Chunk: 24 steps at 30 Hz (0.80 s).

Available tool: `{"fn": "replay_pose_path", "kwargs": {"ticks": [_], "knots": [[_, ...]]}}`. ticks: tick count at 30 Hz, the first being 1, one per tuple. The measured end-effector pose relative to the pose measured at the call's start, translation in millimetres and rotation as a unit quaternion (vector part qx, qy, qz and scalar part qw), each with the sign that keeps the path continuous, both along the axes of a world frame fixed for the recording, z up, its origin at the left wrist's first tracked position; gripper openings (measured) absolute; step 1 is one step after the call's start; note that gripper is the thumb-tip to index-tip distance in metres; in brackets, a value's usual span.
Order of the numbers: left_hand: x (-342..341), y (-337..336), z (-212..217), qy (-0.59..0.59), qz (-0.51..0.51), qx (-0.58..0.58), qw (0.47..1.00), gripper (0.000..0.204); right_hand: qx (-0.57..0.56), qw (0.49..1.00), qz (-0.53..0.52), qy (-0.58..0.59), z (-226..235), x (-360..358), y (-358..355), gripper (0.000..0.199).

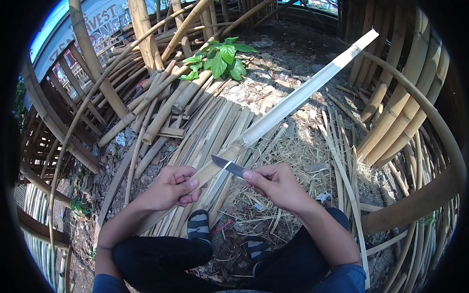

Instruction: Using a knife to scrape and smooth thin strips of bamboo wood.

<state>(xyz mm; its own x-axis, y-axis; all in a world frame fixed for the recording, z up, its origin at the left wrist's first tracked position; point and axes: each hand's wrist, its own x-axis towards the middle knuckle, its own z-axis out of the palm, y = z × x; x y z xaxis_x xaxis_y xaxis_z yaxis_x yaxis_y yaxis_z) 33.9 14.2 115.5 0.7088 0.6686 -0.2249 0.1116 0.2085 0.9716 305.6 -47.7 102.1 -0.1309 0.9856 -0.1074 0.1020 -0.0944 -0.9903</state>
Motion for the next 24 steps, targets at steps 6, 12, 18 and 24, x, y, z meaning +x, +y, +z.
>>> {"fn": "replay_pose_path", "kwargs": {"ticks": [6, 12, 18, 24], "knots": [[-17, 4, -2, 0.052, 0.003, -0.012, 0.999, 0.018, 0.057, 0.946, -0.313, 0.058, 20, 91, 10, 0.034], [2, -5, -7, 0.082, 0.049, 0.102, 0.99, 0.015, -0.05, 0.997, 0.052, -0.029, -5, -32, -7, 0.041], [13, -13, -2, 0.063, 0.023, 0.107, 0.992, 0.015, -0.083, 0.989, 0.074, 0.1, -21, -47, -3, 0.037], [3, -10, -6, 0.072, 0.05, 0.129, 0.988, 0.017, -0.053, 0.996, -0.023, 0.069, -15, -16, 8, 0.037]]}}
